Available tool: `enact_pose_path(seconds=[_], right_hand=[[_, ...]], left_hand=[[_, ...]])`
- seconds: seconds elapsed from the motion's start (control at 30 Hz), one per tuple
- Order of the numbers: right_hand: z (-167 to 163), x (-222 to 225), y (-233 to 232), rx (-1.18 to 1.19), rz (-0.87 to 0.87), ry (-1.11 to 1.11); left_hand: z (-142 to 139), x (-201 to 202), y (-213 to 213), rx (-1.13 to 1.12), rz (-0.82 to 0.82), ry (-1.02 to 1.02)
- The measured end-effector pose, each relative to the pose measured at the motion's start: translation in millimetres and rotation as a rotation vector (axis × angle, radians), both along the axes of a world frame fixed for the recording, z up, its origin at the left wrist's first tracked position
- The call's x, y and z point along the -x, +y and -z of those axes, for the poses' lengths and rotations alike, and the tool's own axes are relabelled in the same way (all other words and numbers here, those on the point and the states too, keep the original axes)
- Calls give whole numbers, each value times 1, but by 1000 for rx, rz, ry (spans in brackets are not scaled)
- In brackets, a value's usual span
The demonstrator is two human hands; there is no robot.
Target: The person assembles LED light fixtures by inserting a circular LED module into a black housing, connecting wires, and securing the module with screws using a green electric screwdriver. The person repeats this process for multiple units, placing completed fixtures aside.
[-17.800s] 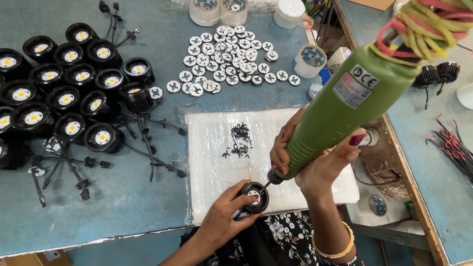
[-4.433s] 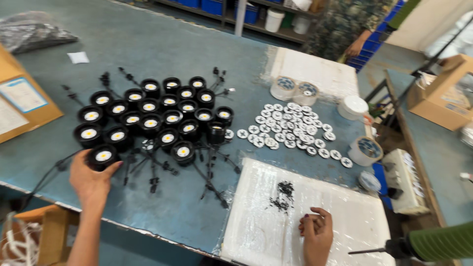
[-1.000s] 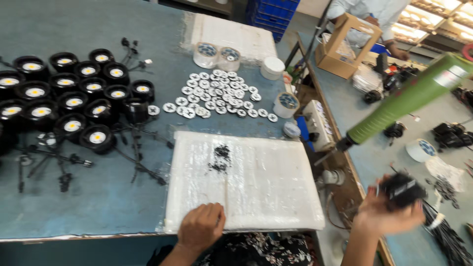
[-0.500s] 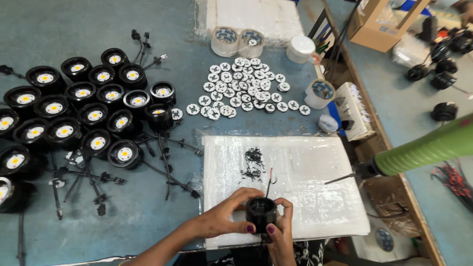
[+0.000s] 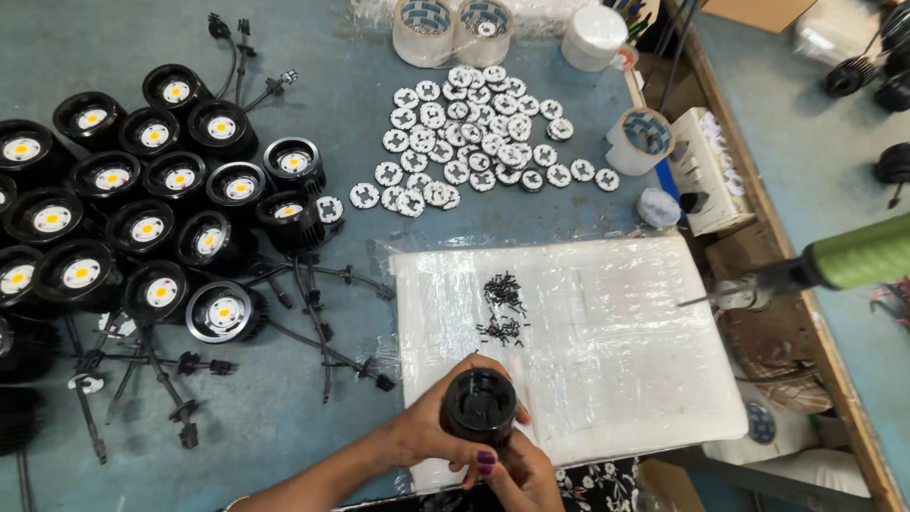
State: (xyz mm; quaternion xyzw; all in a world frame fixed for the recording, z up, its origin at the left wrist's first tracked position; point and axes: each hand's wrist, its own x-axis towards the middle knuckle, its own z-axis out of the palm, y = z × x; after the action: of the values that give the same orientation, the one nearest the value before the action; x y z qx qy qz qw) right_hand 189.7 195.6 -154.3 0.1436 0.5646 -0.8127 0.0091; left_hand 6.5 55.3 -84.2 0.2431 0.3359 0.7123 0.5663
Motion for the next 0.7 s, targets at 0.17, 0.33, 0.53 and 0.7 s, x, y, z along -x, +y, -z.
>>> enact_pose_path(seconds=[0.17, 0.33, 0.53, 0.7], right_hand=[[18, -13, 6, -95, 25, 49], [31, -17, -9, 265, 423, 46], [39, -20, -9, 222, 323, 92], [47, -7, -25, 160, 356, 105]], left_hand=[[1, -3, 1, -44, 116, -236], [-1, -10, 8, -85, 67, -96], [8, -18, 4, -72, 20, -179], [13, -22, 0, 43, -107, -179]])
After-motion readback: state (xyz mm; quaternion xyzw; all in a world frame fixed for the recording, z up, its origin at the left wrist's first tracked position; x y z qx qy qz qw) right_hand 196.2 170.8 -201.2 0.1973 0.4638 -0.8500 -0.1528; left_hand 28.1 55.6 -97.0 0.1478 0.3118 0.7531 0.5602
